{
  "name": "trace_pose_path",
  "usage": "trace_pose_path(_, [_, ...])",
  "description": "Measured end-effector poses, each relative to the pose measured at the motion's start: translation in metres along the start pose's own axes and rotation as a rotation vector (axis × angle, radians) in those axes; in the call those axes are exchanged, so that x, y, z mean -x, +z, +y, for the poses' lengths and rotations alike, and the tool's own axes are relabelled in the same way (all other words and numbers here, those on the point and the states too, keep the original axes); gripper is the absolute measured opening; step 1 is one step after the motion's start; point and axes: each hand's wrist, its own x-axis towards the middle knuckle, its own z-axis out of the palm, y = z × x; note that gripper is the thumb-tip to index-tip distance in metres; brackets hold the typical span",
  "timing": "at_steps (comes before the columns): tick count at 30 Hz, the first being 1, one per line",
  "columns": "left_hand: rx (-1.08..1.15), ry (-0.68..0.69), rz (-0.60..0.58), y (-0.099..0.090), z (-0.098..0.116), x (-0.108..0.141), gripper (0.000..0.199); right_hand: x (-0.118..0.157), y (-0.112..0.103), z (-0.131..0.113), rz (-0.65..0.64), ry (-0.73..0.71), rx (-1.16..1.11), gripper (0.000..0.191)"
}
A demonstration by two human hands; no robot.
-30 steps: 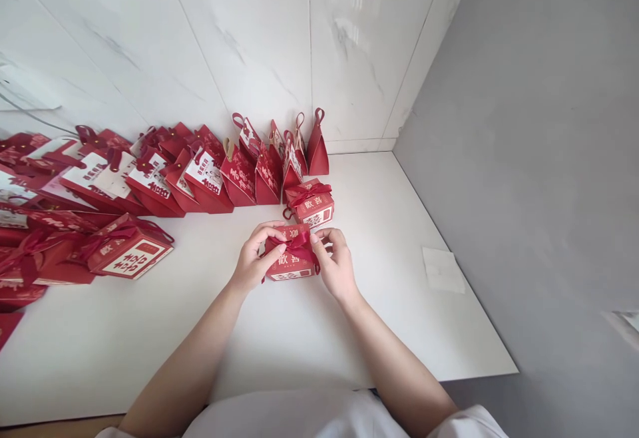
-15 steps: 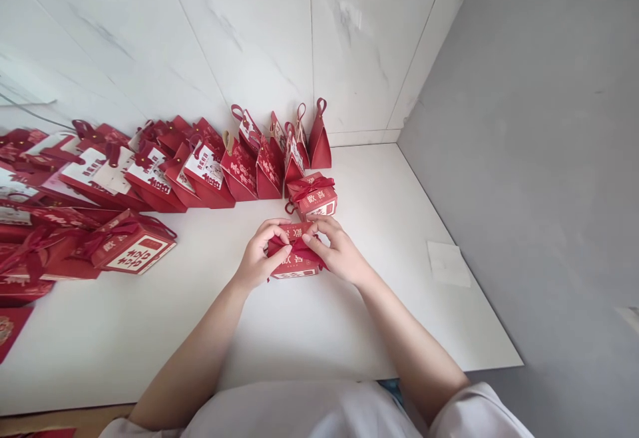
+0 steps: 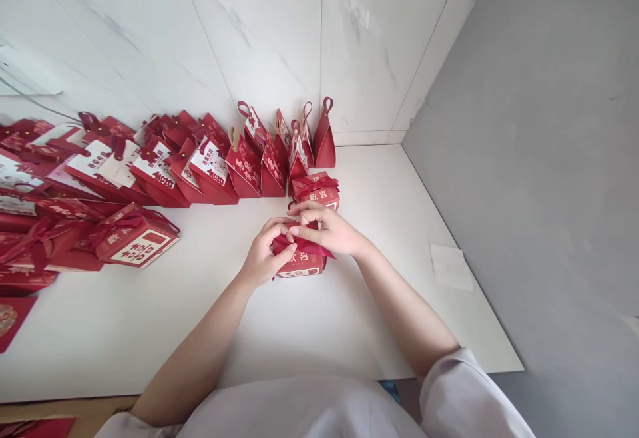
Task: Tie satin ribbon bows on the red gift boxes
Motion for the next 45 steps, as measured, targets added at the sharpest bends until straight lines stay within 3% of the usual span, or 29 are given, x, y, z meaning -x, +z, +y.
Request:
trace_pose_path(9, [-0.039,-0.046,0.004,0.000,0.001,0.000,0.005,-0.003,-0.007,0.018,-0.041,-0.110,0.154,0.022])
trace_pose_path(17, [0.023,-0.060,-0.006,-0.001,0.000,0.001,0.005,0.003,-0.012,0.017,0.057,-0.118,0.299,0.006])
trace_pose_path(21, [0.231,-0.158,0.014,-0.016,-0.003,-0.003,0.025,0.009,-0.017,0.003,0.197,0.001,0.429,0.011])
trace_pose_path(23, [0.193,-0.195,0.127,-0.028,-0.004,-0.005,0.028,0.012,-0.020,-0.003,0.215,0.123,0.435,0.015])
trace_pose_path(25, [0.057,-0.248,0.161,-0.041,-0.006,-0.005,0.033,0.013,-0.023,-0.006,0.165,0.251,0.421,0.028])
trace_pose_path(27, [-0.034,-0.346,0.023,-0.052,-0.007,-0.004,0.045,0.013,-0.024,-0.007,0.094,0.337,0.380,0.039])
trace_pose_path(29, [-0.039,-0.435,-0.204,-0.058,-0.010,-0.002,0.053,0.012,-0.025,-0.008,0.077,0.385,0.323,0.044])
trace_pose_path(31, [-0.027,-0.470,-0.395,-0.060,-0.014,0.000,0.054,0.012,-0.025,-0.009,0.100,0.424,0.301,0.045])
trace_pose_path(33, [-0.023,-0.457,-0.515,-0.060,-0.017,0.000,0.054,0.012,-0.026,-0.010,0.073,0.451,0.303,0.047])
trace_pose_path(38, [0.064,-0.427,-0.631,-0.057,-0.016,-0.002,0.047,0.015,-0.029,-0.013,-0.111,0.451,0.319,0.043])
trace_pose_path(45, [0.125,-0.387,-0.691,-0.062,-0.014,-0.002,0.050,0.015,-0.028,-0.017,-0.118,0.385,0.224,0.033])
